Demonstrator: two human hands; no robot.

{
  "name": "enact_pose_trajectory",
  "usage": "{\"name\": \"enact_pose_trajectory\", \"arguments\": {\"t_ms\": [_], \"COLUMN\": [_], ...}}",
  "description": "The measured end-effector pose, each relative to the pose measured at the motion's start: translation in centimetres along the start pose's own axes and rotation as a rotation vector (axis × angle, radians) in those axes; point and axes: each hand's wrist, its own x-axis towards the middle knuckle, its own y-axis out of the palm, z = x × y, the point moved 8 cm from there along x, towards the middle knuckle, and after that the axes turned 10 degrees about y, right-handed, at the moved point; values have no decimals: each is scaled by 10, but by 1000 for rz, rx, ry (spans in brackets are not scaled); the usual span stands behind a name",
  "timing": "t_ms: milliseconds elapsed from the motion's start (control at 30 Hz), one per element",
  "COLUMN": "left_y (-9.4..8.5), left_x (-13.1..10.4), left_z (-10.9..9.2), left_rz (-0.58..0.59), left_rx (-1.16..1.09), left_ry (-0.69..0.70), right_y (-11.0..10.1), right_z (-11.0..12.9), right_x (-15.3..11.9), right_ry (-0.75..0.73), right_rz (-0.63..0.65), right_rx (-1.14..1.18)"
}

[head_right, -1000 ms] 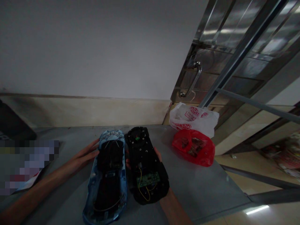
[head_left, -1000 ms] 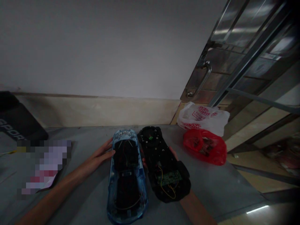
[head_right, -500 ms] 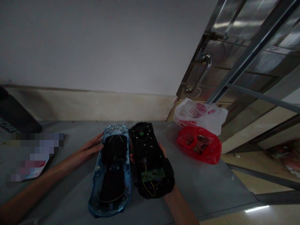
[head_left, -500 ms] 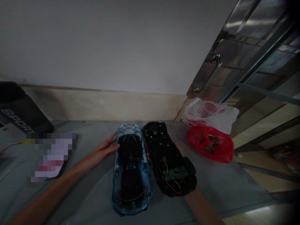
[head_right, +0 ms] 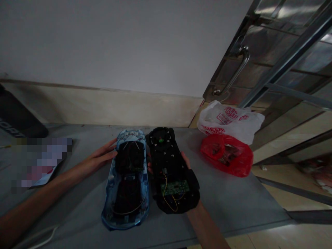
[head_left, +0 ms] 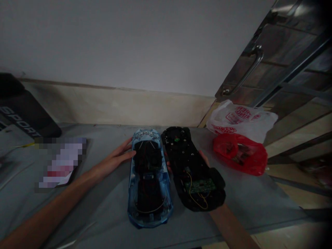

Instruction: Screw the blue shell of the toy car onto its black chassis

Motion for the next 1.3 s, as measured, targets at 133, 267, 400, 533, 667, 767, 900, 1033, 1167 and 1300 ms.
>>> {"name": "enact_pose_trajectory", "arguments": {"t_ms": [133,267,400,533,667,767,900,1033,1167,1300], "left_y": [-1,-2,-1,-2,-3,-5,-5,-4,0,0], "left_x": [1,2,2,1,2,3,2,1,1,2], "left_z": [2,5,3,3,6,8,8,5,3,4], "left_rz": [-9,-5,-4,-21,4,5,-15,-29,7,15], "left_rx": [-8,-27,-24,2,13,13,22,27,-10,4], "left_ry": [4,19,21,1,9,5,-11,-21,-2,-1], "right_y": [-7,-10,-13,-14,-10,-11,-13,-14,-10,-10], "right_z": [-5,-6,-8,-8,-8,-6,-9,-8,-7,-6], "right_x": [3,6,7,5,4,3,4,5,4,3], "right_ry": [74,81,74,92,94,69,80,71,66,59], "right_rz": [52,96,77,82,89,45,21,25,25,18], "right_rx": [57,84,111,124,102,123,164,161,150,117]}}
